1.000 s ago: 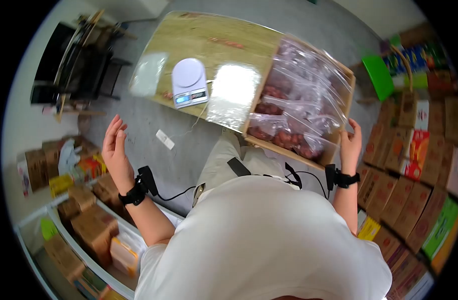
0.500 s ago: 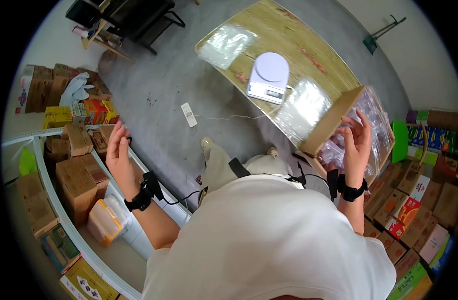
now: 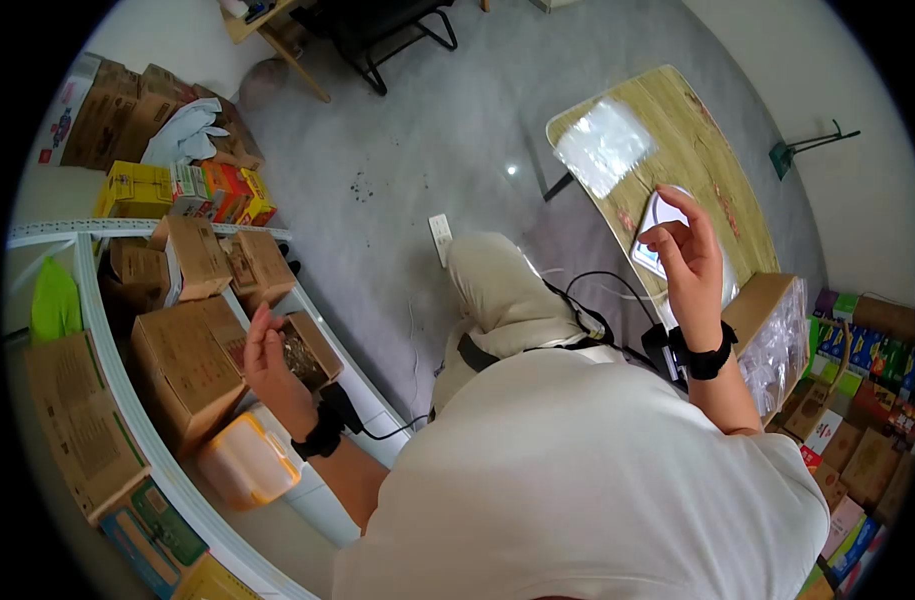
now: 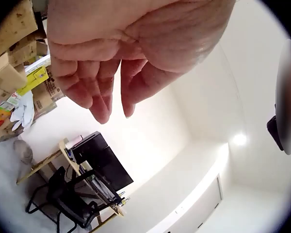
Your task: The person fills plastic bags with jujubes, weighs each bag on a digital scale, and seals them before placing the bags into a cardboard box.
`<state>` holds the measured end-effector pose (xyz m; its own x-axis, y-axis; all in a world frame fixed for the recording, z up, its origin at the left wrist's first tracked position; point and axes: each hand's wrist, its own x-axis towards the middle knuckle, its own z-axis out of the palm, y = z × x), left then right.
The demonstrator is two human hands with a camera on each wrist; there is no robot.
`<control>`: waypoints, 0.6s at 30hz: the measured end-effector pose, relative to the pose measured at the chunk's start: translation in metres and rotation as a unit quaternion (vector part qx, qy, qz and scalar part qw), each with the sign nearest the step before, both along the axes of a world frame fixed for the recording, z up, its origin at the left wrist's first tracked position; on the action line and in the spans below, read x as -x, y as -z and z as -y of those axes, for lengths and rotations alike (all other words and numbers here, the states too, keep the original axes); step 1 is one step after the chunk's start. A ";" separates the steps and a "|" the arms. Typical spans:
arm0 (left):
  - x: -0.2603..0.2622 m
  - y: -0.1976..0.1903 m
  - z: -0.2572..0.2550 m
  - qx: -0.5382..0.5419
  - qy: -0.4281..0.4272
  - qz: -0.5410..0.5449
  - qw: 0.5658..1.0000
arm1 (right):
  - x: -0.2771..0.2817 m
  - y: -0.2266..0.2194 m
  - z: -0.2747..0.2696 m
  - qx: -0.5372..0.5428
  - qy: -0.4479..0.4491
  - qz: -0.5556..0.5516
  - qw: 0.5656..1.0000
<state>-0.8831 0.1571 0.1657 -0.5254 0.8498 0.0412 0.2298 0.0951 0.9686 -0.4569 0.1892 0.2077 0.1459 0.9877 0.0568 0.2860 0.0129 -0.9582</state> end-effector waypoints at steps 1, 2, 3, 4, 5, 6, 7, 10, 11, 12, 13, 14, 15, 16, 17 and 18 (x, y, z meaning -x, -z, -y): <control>0.001 0.006 -0.011 0.001 -0.003 0.017 1.000 | 0.005 0.000 -0.014 0.002 0.004 -0.005 1.000; 0.002 0.012 -0.021 0.001 -0.004 0.018 1.000 | 0.009 0.002 -0.027 -0.006 0.002 -0.009 1.000; 0.002 0.017 -0.034 0.008 0.009 0.028 1.000 | 0.014 0.002 -0.042 -0.007 0.003 -0.010 1.000; 0.003 0.019 -0.049 0.017 0.022 0.038 0.999 | 0.019 0.003 -0.056 -0.017 0.001 -0.018 1.000; 0.003 0.018 -0.066 0.018 0.027 0.035 0.999 | 0.023 0.003 -0.070 -0.026 0.001 -0.027 0.999; 0.002 0.018 -0.085 0.011 0.051 0.032 0.998 | 0.029 0.000 -0.084 -0.008 0.016 -0.065 0.998; 0.000 0.017 -0.105 0.003 0.076 0.029 0.997 | 0.032 -0.004 -0.098 -0.006 0.022 -0.068 0.997; -0.016 0.002 -0.180 0.010 0.091 0.020 0.996 | 0.030 0.000 -0.152 0.033 0.060 -0.313 0.947; -0.021 0.001 -0.210 -0.007 0.096 0.032 0.995 | 0.027 0.004 -0.171 0.028 0.070 -0.319 0.945; -0.023 0.004 -0.243 -0.013 0.128 0.008 0.992 | 0.022 0.008 -0.191 0.012 0.081 -0.318 0.945; -0.030 0.005 -0.279 -0.019 0.147 0.001 0.989 | 0.016 0.012 -0.214 -0.007 0.096 -0.317 0.943; -0.042 0.007 -0.316 -0.008 0.167 0.008 0.986 | 0.010 0.017 -0.237 -0.017 0.128 -0.316 0.940; -0.053 0.008 -0.354 0.006 0.188 0.015 0.982 | 0.004 0.024 -0.262 -0.029 0.147 -0.321 0.935; -0.063 0.010 -0.395 -0.003 0.224 -0.016 0.974 | -0.004 0.029 -0.288 -0.029 0.178 -0.323 0.929; -0.074 0.008 -0.435 -0.006 0.250 -0.018 0.968 | -0.012 0.030 -0.311 -0.029 0.213 -0.323 0.922; -0.086 0.004 -0.471 -0.003 0.264 -0.028 0.964 | -0.018 0.023 -0.333 -0.002 0.238 -0.326 0.915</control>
<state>-0.7974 0.6281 0.1616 -0.0165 0.9979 0.0629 0.2970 -0.0552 0.9533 -0.4393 0.5218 0.1847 0.5635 0.8034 -0.1923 -0.3728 0.0395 -0.9271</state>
